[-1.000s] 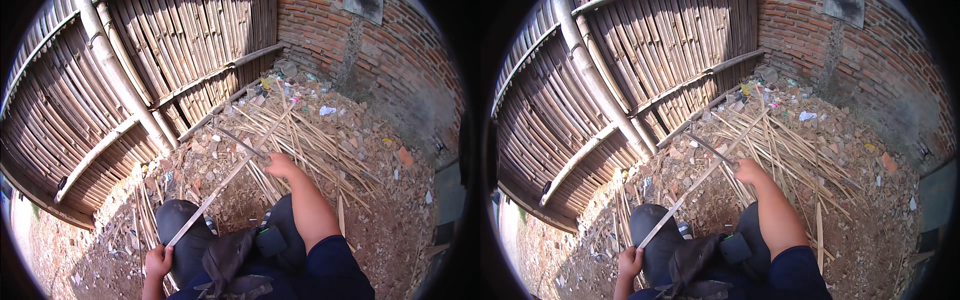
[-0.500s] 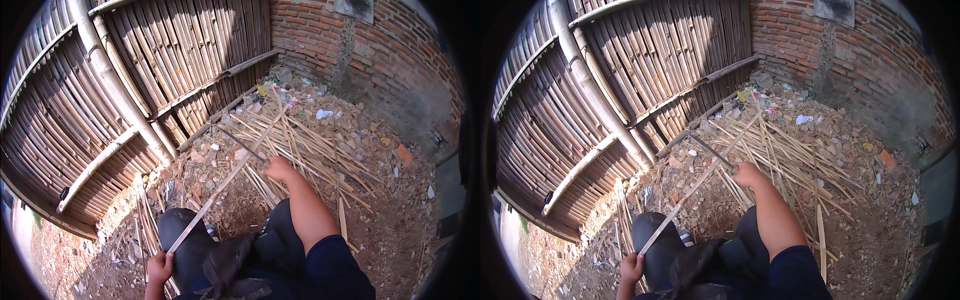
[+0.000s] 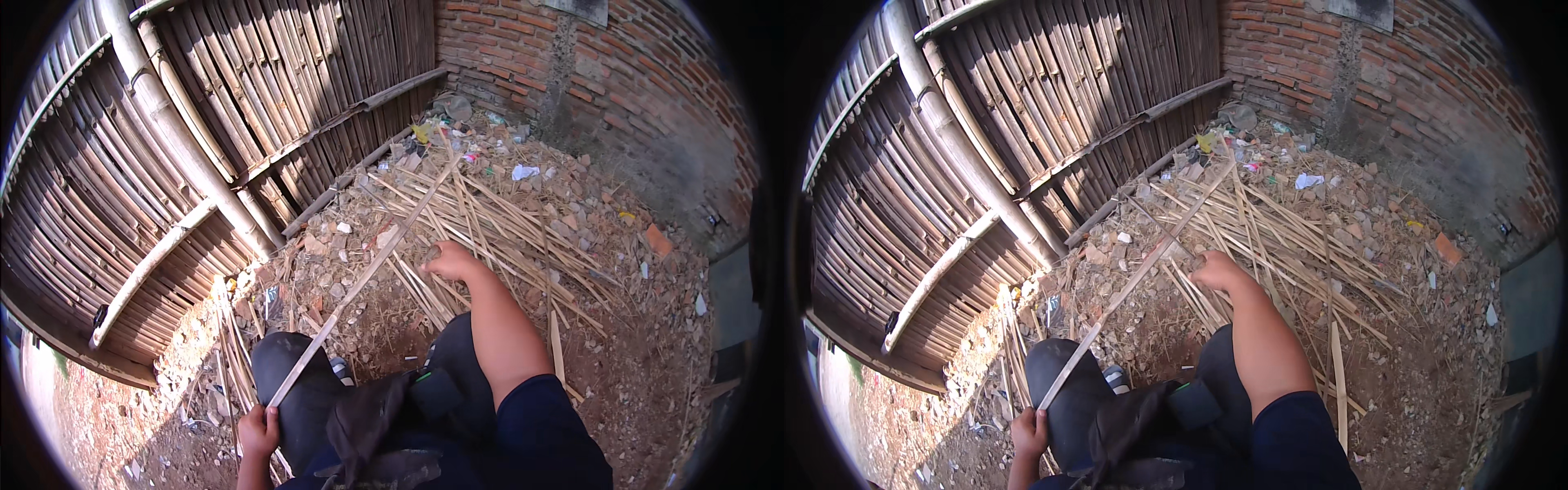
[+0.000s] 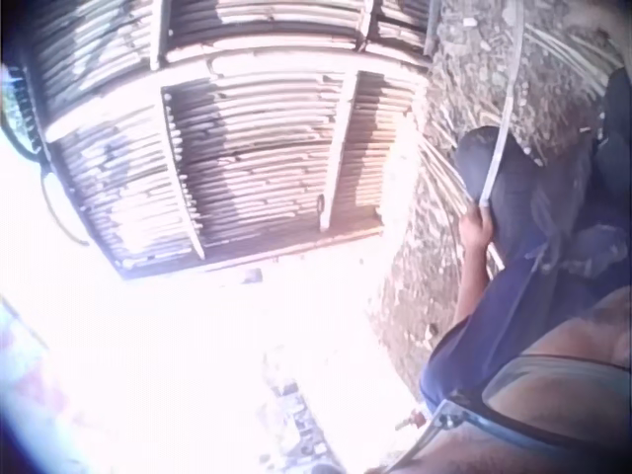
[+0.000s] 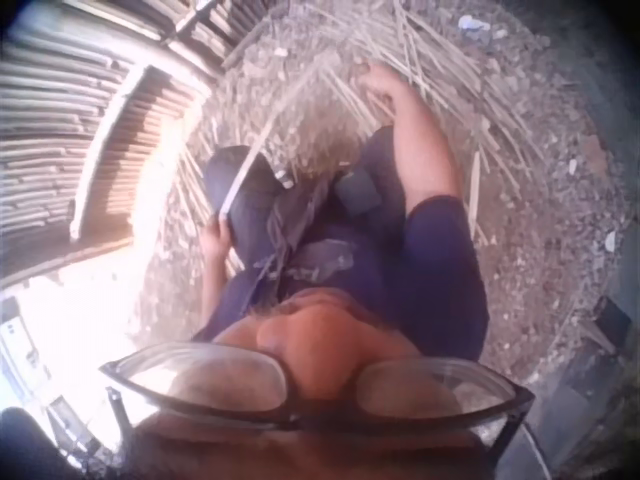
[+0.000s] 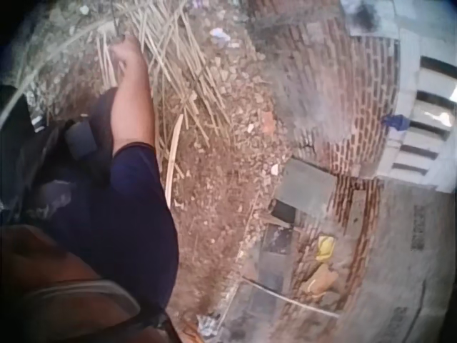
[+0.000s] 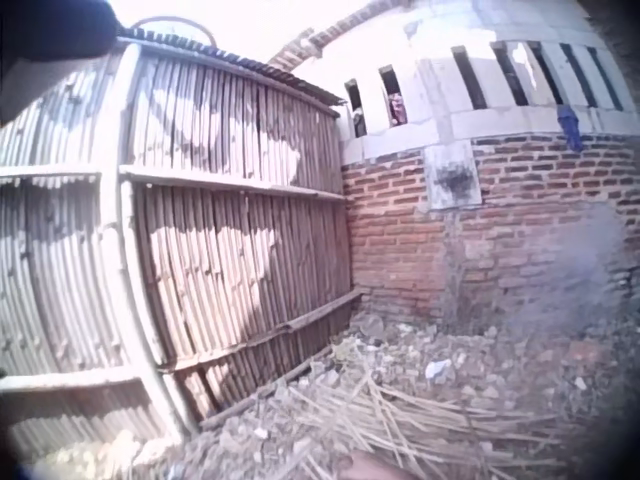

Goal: The person uses a blade to strip thin pieces from a wood branch while sitting on the ground, handling each piece one at a time and discarding the shavings.

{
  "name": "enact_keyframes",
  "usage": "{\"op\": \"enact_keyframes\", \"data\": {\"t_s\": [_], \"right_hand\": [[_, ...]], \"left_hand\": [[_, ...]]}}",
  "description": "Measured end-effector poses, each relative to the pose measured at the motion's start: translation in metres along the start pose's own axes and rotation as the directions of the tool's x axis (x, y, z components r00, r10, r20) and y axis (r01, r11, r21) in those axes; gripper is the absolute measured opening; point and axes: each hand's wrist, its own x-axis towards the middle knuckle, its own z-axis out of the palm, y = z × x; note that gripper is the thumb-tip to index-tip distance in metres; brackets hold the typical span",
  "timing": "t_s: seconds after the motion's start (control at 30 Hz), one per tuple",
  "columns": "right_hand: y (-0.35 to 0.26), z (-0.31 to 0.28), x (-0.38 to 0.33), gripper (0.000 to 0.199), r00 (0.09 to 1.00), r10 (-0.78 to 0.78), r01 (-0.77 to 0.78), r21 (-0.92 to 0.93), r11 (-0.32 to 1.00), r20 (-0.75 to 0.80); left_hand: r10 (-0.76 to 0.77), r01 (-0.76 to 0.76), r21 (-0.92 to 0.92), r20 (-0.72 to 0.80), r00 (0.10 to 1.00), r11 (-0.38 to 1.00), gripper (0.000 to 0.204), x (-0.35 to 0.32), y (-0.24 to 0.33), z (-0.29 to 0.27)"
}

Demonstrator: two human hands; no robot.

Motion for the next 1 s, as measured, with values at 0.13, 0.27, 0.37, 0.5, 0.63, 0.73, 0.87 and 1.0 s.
{"op": "enact_keyframes", "data": {"t_s": [0.13, 0.27, 0.37, 0.5, 0.63, 0.73, 0.87, 1.0], "right_hand": [[-0.026, 0.012, -0.022, 0.048, 0.989, -0.147, 0.144, -0.115, 0.983, -0.012], [-0.066, 0.017, -0.046, 0.047, 0.927, -0.289, 0.347, -0.253, 0.903, 0.240], [-0.045, 0.017, -0.036, 0.047, 0.902, -0.342, 0.389, -0.151, 0.909, 0.265], [-0.001, 0.009, 0.007, 0.056, 0.998, -0.057, 0.053, -0.133, 0.990, -0.028], [-0.036, 0.009, -0.020, 0.059, 0.996, -0.082, 0.085, -0.184, 0.979, 0.019], [-0.053, 0.019, -0.041, 0.044, 0.974, -0.215, 0.225, -0.154, 0.962, 0.076], [-0.087, 0.009, -0.068, 0.044, 0.908, -0.326, 0.399, -0.305, 0.865, 0.263], [-0.022, 0.005, -0.015, 0.045, 0.990, -0.137, 0.139, -0.083, 0.987, 0.032]], "left_hand": [[0.019, -0.015, 0.090, -0.042, 0.999, 0.996, 0.043, -0.005, -0.003, 0.000], [-0.029, 0.029, 0.020, -0.007, 1.000, 0.999, 0.043, -0.005, 0.000, -0.002], [-0.007, 0.007, -0.041, -0.006, 1.000, 0.999, 0.044, -0.006, -0.009, 0.002], [-0.036, 0.035, -0.042, -0.021, 0.999, 0.998, 0.045, 0.000, -0.006, 0.006], [0.025, -0.017, 0.122, -0.061, 0.998, 0.992, 0.045, -0.004, -0.008, -0.003], [0.001, -0.001, 0.098, -0.005, 1.000, 0.995, 0.045, -0.002, -0.005, 0.000], [-0.030, 0.029, 0.026, 0.005, 1.000, 0.999, 0.045, -0.004, -0.012, 0.000], [-0.024, 0.024, -0.055, -0.012, 1.000, 0.998, 0.045, -0.003, -0.018, 0.010]]}}
